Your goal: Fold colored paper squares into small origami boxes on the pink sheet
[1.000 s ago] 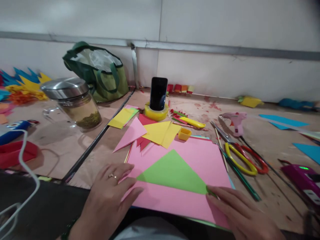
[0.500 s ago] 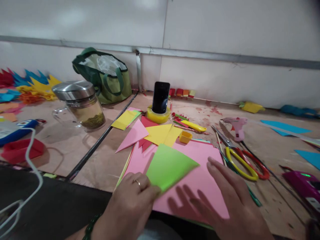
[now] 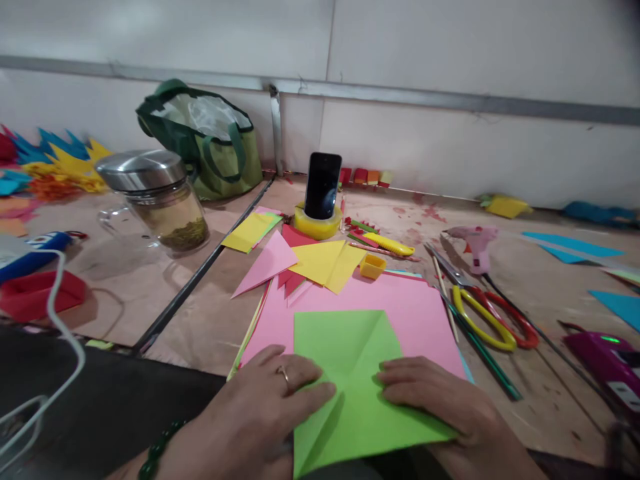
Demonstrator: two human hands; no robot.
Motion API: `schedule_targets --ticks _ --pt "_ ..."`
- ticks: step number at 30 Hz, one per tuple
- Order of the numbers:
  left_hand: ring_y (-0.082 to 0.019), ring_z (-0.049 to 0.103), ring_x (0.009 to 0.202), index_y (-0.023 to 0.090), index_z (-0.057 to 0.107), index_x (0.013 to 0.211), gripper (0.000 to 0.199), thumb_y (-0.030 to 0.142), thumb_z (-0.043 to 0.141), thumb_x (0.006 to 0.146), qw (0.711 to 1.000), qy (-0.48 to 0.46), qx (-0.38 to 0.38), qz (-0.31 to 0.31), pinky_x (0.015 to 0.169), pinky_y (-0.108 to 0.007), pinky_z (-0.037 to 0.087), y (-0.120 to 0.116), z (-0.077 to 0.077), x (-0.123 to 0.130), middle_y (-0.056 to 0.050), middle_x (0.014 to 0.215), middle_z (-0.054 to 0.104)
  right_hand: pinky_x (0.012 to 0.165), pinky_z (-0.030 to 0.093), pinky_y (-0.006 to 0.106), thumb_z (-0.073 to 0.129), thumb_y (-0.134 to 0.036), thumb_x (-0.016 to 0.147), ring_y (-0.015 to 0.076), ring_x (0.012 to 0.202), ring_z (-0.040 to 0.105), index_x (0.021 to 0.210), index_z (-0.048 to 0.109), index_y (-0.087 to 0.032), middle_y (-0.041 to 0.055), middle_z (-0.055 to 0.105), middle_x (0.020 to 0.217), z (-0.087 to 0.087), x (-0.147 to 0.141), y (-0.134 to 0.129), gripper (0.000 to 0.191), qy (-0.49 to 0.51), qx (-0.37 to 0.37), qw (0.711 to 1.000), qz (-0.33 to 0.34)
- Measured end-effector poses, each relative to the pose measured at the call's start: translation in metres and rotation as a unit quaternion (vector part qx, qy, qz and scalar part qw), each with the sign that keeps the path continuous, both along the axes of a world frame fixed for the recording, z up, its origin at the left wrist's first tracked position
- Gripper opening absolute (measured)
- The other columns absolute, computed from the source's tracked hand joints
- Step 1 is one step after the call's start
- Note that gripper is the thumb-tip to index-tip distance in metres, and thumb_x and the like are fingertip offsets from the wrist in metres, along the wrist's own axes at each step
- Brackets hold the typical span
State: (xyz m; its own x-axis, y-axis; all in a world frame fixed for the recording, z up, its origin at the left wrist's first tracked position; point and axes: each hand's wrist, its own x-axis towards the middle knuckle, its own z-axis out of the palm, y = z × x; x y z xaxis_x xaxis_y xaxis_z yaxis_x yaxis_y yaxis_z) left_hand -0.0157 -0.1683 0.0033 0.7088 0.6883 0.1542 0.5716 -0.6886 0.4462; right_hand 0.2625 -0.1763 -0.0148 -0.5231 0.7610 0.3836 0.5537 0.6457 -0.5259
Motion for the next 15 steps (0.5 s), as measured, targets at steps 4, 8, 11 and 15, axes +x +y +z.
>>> schedule_targets --ticks 4,8,11,15 --pt "-0.013 0.064 0.087 0.024 0.067 0.095 0.029 0.008 0.044 0.086 0.989 -0.132 -0.056 0.048 0.078 -0.023 0.051 0.008 -0.019 0.002 -0.003 0.097 0.068 0.083 0.056 0.029 0.057 -0.009 0.081 0.0200 0.098 0.068 0.093 0.068 -0.023 0.0064 0.074 0.097 0.002 0.006 -0.001 0.022 -0.014 -0.065 0.997 -0.046" --pt "-0.014 0.063 0.080 0.017 0.059 0.069 0.020 0.018 0.051 0.087 0.969 -0.162 -0.099 0.157 0.068 -0.023 0.051 0.020 -0.026 0.007 -0.006 0.096 0.063 0.064 0.055 0.022 0.052 -0.028 0.089 0.0159 0.073 0.068 0.085 0.065 -0.022 0.0024 0.072 0.079 0.007 0.006 0.010 0.015 -0.017 -0.211 0.966 -0.150" --pt "-0.015 0.061 0.075 0.017 0.051 0.059 0.027 0.020 0.054 0.085 0.965 -0.133 -0.094 0.206 0.065 -0.025 0.050 0.028 -0.028 0.012 -0.006 0.087 0.062 0.049 0.043 0.019 0.050 -0.039 0.088 0.0120 0.054 0.054 0.068 0.054 -0.021 -0.0034 0.056 0.058 0.007 0.006 0.022 0.028 -0.037 -0.239 0.947 -0.209" --pt "-0.013 0.057 0.065 0.017 0.049 0.058 0.027 0.020 0.056 0.083 0.965 -0.061 -0.072 0.244 0.060 -0.024 0.048 0.034 -0.031 0.019 -0.003 0.083 0.059 0.043 0.027 0.020 0.053 -0.044 0.085 0.0096 0.047 0.035 0.059 0.042 -0.021 -0.0069 0.038 0.050 0.001 0.008 0.036 0.036 -0.094 -0.221 0.940 -0.242"
